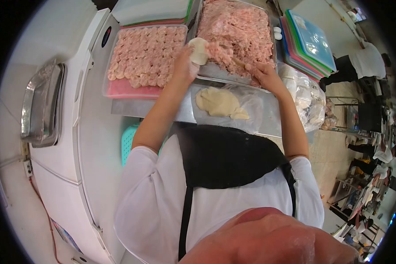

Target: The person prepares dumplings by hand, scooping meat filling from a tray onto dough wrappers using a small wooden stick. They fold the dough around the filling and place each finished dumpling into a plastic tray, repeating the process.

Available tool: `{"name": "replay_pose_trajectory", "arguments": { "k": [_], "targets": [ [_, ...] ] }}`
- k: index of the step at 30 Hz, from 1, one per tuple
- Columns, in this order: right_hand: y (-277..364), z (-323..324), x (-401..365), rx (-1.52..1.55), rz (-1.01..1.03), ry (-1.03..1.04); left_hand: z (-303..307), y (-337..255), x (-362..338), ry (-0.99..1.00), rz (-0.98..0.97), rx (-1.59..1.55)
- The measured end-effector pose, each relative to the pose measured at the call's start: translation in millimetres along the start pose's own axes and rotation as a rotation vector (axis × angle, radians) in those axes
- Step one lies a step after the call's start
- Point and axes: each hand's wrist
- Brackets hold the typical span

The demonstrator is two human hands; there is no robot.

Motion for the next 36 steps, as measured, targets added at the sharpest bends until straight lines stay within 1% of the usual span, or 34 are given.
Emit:
{"name": "replay_pose_trajectory", "arguments": {
  "k": [1, 3, 4, 7, 8, 10, 12, 13, 15, 16, 18, 19, 21, 22, 24, 25, 27, 28, 30, 31, 33, 34, 35, 36],
  "targets": [
    [4, 1, -1, 0.036, -0.001, -0.061, -17, 3, -3, 0.028, 0.012, -0.086],
    [2, -4, 1, 0.005, 0.018, -0.137, -50, 9, -8, 0.081, 0.036, -0.255],
    [-2, -6, 3, -0.011, 0.029, -0.173, -59, 12, -8, 0.163, 0.009, -0.233],
    [-24, -15, 4, -0.205, 0.496, -0.290, -80, 8, -5, 0.054, -0.003, -0.316],
    [-29, -4, 0, -0.336, 0.421, -0.242, -66, 15, 3, 0.114, 0.020, -0.318],
    [-8, 20, -20, -0.594, 0.273, -0.146, -61, 26, 4, 0.029, 0.018, -0.290],
    [-15, 18, -22, -0.576, 0.392, -0.210, -59, 38, 6, -0.058, 0.027, -0.270],
    [-18, 19, -24, -0.567, 0.448, -0.244, -78, 32, -5, -0.084, 0.034, -0.264],
    [-16, 26, -25, -0.649, 0.465, -0.190, -115, 24, -25, -0.136, 0.045, -0.251],
    [-13, 30, -27, -0.691, 0.474, -0.158, -115, 28, -24, -0.157, 0.081, -0.263],
    [11, 46, -43, -0.805, 0.367, -0.156, -109, 30, -17, -0.197, 0.129, -0.296],
    [20, 49, -49, -0.857, 0.308, -0.158, -110, 34, -15, -0.174, 0.094, -0.276],
    [5, 40, -43, -0.739, 0.441, -0.197, -112, 42, -11, -0.127, 0.034, -0.233],
    [-2, 39, -41, -0.678, 0.503, -0.214, -113, 46, -8, -0.159, 0.020, -0.243],
    [-12, 55, -36, -0.632, 0.539, -0.146, -114, 53, -1, -0.225, -0.011, -0.268],
    [-14, 64, -33, -0.612, 0.564, -0.109, -110, 54, -1, -0.092, -0.040, -0.259],
    [-29, 82, -32, -0.353, 0.561, -0.184, -99, 55, -3, 0.176, -0.092, -0.226],
    [-33, 90, -30, -0.224, 0.558, -0.219, -108, 50, -14, 0.202, -0.098, -0.012],
    [-35, 101, -33, -0.094, 0.487, -0.071, -129, 41, -38, 0.246, -0.098, 0.418],
    [-34, 106, -35, -0.030, 0.449, 0.005, -137, 38, -38, 0.236, -0.296, 0.696],
    [-31, 116, -40, -0.025, 0.287, 0.146, -151, 33, -40, 0.194, -0.692, 1.251],
    [-30, 120, -41, -0.023, 0.207, 0.216, -159, 26, -43, 0.244, -0.566, 1.309],
    [-29, 120, -42, -0.050, 0.238, 0.213, -167, 18, -49, 0.293, -0.435, 1.363],
    [-29, 119, -43, -0.075, 0.267, 0.209, -168, 16, -50, 0.325, -0.378, 1.400]
  ]
}}
Point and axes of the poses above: each hand's wrist, its own x-axis towards the middle knuckle, its own z-axis out of the back of the hand, y = z × x, and after that the axes turned 5 degrees about x, right-handed
